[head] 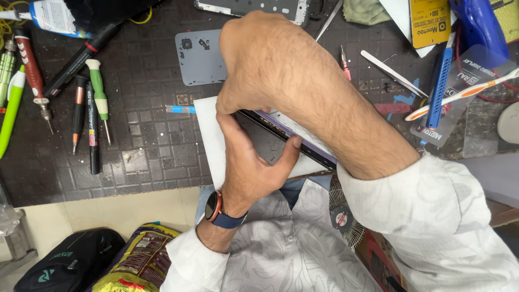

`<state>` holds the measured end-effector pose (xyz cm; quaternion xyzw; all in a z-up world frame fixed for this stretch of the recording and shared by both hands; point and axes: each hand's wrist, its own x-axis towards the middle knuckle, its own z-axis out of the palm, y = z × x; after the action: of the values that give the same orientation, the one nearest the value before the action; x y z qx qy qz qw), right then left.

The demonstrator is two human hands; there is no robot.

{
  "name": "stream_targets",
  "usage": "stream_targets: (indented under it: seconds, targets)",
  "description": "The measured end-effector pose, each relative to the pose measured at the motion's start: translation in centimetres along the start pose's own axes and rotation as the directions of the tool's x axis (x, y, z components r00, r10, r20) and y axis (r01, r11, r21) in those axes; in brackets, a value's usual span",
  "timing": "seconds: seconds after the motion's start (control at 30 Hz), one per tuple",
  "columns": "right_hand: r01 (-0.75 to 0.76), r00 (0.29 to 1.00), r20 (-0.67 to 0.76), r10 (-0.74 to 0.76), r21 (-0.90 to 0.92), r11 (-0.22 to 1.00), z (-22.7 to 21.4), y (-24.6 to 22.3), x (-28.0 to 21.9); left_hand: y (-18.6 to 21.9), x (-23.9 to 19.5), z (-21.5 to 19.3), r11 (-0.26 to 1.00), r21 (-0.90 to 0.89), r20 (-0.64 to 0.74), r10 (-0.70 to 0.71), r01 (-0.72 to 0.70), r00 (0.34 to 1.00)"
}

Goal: The person uses a small screwdriver to remove screws from the back of a disassembled smartphone. They then insert a SIM card into the SIM tray and reinsert the tray into the phone.

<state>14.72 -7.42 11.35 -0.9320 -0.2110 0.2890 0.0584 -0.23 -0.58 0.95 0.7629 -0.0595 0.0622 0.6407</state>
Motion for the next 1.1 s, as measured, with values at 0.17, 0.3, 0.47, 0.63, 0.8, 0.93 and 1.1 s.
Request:
stream_targets:
  seconds: [0.17,0.3,0.47,0.63,0.8,0.93,1.1]
  targets:
    - [0.021,1.0,-0.025,-0.019,0.069,0.997,-0.1,0.3,-0.3,0.3,0.2,0.2,0.995,-0.068,-0.064,0.069,-0.074,0.996]
    - [0.132,0.98,-0.161,-0.118,0.077,0.988,0.6,0.8,-1.2,0.5,0.2,0.0,0.995,-0.08,-0.059,0.053,-0.058,0.997]
    - [0.15,0.953,-0.288,-0.093,0.183,0.972,1.7,2.1,-2.9,0.1,-0.1,0.0,0.995,-0.085,-0.044,0.051,-0.055,0.998]
    - [0.192,0.94,-0.334,-0.067,0.357,0.914,3.3,3.8,-4.9,0.3,0.1,-0.5,0.995,-0.024,-0.008,0.096,-0.096,0.995]
    - [0.246,0.907,-0.42,0.005,0.541,0.804,6.2,4.6,-9.4,0.6,-0.2,-0.7,0.993,-0.094,-0.007,0.072,-0.072,0.997]
    - [0.335,0.74,-0.671,0.053,0.436,0.835,9.3,2.7,-13.6,0.4,0.0,-0.9,0.987,-0.147,-0.02,0.06,-0.063,0.998]
    - [0.121,0.73,-0.615,0.299,0.547,0.828,14.1,1.1,-14.5,-0.4,-0.6,-0.8,0.981,-0.192,-0.046,0.02,-0.028,0.999]
